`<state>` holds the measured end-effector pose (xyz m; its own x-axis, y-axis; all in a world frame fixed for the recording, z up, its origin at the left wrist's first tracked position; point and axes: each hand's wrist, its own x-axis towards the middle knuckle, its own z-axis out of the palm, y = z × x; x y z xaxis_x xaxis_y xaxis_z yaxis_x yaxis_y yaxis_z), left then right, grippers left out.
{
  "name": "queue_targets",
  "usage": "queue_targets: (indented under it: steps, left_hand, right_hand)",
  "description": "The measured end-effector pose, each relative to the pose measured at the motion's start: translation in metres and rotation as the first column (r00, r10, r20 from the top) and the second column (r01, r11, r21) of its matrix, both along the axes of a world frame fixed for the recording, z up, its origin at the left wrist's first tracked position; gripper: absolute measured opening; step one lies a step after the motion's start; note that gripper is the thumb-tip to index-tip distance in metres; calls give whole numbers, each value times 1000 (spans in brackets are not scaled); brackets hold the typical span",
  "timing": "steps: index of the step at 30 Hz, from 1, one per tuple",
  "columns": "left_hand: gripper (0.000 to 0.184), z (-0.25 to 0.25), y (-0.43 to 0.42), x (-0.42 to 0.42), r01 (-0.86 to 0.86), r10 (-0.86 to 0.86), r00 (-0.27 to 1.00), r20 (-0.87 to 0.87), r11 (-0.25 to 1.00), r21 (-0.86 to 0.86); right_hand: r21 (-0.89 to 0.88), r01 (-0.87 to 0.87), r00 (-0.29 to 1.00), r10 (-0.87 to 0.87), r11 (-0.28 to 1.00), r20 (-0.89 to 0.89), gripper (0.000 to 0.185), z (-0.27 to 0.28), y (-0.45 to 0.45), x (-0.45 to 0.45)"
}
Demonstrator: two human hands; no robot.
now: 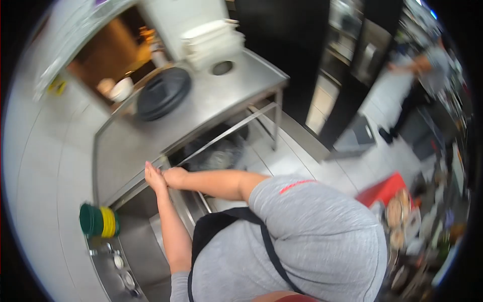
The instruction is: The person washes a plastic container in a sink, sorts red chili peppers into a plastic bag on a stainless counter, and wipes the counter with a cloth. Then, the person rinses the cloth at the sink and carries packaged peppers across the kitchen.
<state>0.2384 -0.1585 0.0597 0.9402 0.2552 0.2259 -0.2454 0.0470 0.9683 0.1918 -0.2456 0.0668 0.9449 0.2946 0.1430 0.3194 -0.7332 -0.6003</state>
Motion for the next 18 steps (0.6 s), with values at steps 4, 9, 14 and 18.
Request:
queue_targets:
  steps: [4,9,14,18]
  left_hand:
    - [28,-1,-189,-59,481,-578,811,95,749,456]
    - [38,-39,-401,-189,826,-959,264,-102,170,537]
    - [29,-10,-561,-328,597,-990,-112,87,3,803]
    - [20,-1,-637,-402,461,-959,-266,100,-35,886]
  right_hand:
    - [277,183,963,-229,943,142,53,-37,-208,-61]
    - [710,560,768,-588,427,-252,36,-65,-437,-301]
    - [859,383,262,-851,-341,-455,28,-58,-525,-518]
    - [900,210,203,-884,-382,-422,20,-40,-559,-607]
